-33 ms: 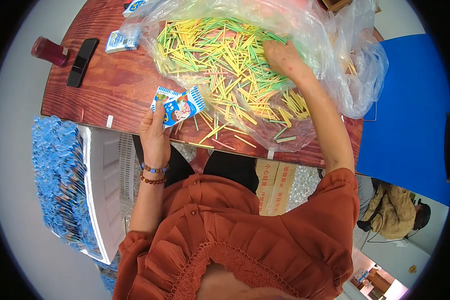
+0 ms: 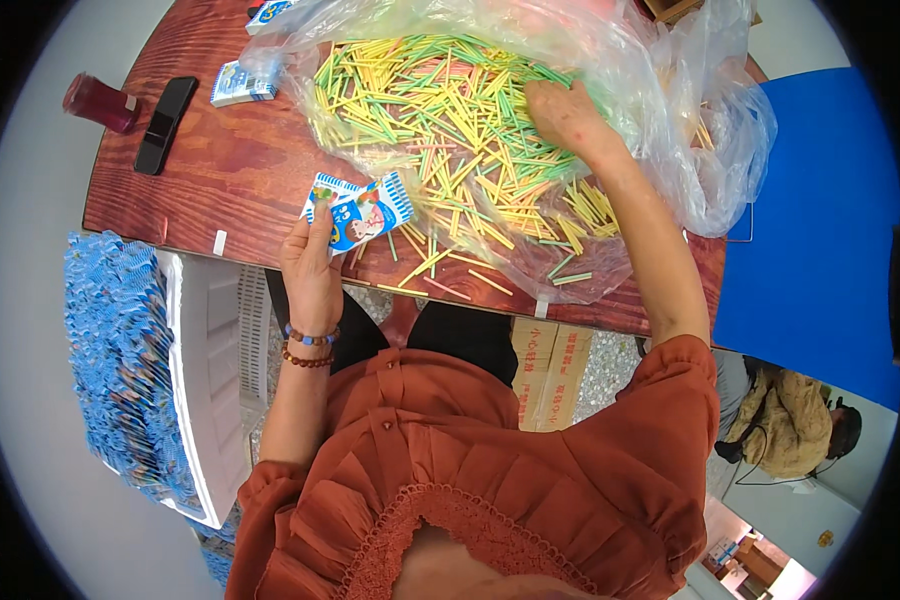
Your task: The recorder is filling small blue packets with shredded paper filler and placing them into a large storage crate at a workstation.
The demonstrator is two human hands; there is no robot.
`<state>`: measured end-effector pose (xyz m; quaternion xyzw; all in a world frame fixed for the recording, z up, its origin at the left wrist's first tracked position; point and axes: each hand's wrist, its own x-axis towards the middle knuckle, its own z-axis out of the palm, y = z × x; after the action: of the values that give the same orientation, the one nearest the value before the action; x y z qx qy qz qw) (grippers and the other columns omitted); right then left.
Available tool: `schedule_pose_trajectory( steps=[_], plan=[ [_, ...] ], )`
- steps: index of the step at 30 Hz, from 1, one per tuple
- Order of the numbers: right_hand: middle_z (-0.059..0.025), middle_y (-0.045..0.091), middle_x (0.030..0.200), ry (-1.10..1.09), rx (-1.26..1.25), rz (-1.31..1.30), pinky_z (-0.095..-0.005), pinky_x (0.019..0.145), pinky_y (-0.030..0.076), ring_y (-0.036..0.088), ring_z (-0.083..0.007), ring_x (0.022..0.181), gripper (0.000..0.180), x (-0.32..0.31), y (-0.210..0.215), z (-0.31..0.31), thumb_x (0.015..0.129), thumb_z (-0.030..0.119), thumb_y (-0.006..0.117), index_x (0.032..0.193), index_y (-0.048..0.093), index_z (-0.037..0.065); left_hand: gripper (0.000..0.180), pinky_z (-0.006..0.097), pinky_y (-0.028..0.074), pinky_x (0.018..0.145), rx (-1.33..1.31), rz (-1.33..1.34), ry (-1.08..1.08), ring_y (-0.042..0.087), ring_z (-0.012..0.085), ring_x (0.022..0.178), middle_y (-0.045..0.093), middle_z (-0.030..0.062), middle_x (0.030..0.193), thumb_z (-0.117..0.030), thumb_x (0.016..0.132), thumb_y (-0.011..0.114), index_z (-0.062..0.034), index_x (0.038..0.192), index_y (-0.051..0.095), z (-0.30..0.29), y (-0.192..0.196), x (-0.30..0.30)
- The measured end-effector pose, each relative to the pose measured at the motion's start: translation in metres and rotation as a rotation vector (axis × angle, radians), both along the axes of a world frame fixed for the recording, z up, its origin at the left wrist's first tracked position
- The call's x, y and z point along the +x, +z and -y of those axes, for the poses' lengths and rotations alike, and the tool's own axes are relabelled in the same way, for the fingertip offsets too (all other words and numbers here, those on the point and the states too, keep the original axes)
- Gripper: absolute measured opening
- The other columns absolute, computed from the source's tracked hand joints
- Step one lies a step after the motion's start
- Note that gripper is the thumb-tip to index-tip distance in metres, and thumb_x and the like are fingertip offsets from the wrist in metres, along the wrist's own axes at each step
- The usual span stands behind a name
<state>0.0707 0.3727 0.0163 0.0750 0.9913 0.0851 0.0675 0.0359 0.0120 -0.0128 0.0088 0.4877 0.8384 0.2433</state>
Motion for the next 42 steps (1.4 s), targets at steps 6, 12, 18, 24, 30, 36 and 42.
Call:
schedule_pose_trajectory(
  steps=[6,12,18,24,30,36,42],
  plan=[
    [-0.017,0.065,0.099,-0.046,-0.166,0.006,-0.0445,0.082,0.048,0.064,-0.0336,0.095,0.013,0.002,0.014,-0.007,0.09,0.01,0.047,0.1,0.051,0.002,0.023,0.025,0.053,0.074,-0.016,0.009,0.014,0.066,0.0082,0.086,0.07,0.0044,0.1,-0.021,0.1,0.054,-0.0012,0.105,0.066,0.006,0.005,0.002],
    [-0.0067,0.062,0.088,-0.254,-1.176,-0.248,-0.0376,0.085,0.051,0.063,-0.0211,0.085,0.015,0.013,0.014,0.002,0.098,0.013,0.048,0.108,0.054,0.002,0.025,0.026,0.054,0.075,0.037,0.039,0.021,0.067,0.0119,0.087,0.069,0.0056,0.101,-0.024,0.1,0.054,-0.002,0.105,0.065,0.003,0.009,-0.003],
    [-0.0045,0.061,0.087,-0.238,-2.357,-0.525,-0.0426,0.097,0.049,0.062,-0.0187,0.083,0.019,0.01,-0.006,0.068,0.099,0.014,0.051,0.111,0.055,-0.001,0.028,0.028,0.055,0.077,0.121,0.087,-0.071,0.067,0.0148,0.085,0.069,0.0079,0.096,-0.027,0.1,0.054,-0.0006,0.1,0.063,-0.019,0.016,-0.008],
    [-0.0103,0.063,0.093,-0.049,-2.632,-0.472,-0.0497,0.107,0.039,0.061,-0.0269,0.106,0.021,0.003,-0.02,0.1,0.101,0.017,0.047,0.11,0.055,0.0,0.029,0.029,0.056,0.077,0.134,0.095,-0.055,0.066,0.0152,0.082,0.069,0.0085,0.096,-0.027,0.1,0.053,-0.0001,0.099,0.063,-0.023,0.004,-0.008],
    [-0.0235,0.063,0.114,0.008,-2.207,-0.803,-0.0471,0.109,0.032,0.053,-0.0349,0.121,0.023,0.004,0.029,0.158,0.103,0.023,0.041,0.109,0.054,0.005,0.027,0.029,0.055,0.076,0.175,0.118,-0.006,0.065,0.0127,0.084,0.069,0.0054,0.095,-0.028,0.1,0.053,-0.004,0.098,0.065,-0.032,0.003,-0.006],
    [-0.0228,0.063,0.115,0.101,-2.001,-0.993,-0.0461,0.112,0.025,0.044,-0.0333,0.131,0.024,-0.003,0.04,0.196,0.104,0.024,0.039,0.109,0.051,0.004,0.027,0.029,0.055,0.077,0.224,0.052,-0.008,0.066,0.0113,0.086,0.069,0.0042,0.096,-0.029,0.101,0.051,-0.005,0.099,0.064,-0.031,0.004,-0.007],
    [-0.0195,0.055,0.13,0.05,-1.783,-0.96,-0.0426,0.113,0.023,0.039,-0.03,0.134,0.03,-0.01,0.037,0.216,0.103,0.024,0.038,0.111,0.054,0.0,0.026,0.029,0.056,0.075,0.267,0.023,0.058,0.068,0.013,0.086,0.069,0.0048,0.098,-0.027,0.102,0.049,-0.0044,0.104,0.063,-0.037,0.011,-0.005]
  ],
)
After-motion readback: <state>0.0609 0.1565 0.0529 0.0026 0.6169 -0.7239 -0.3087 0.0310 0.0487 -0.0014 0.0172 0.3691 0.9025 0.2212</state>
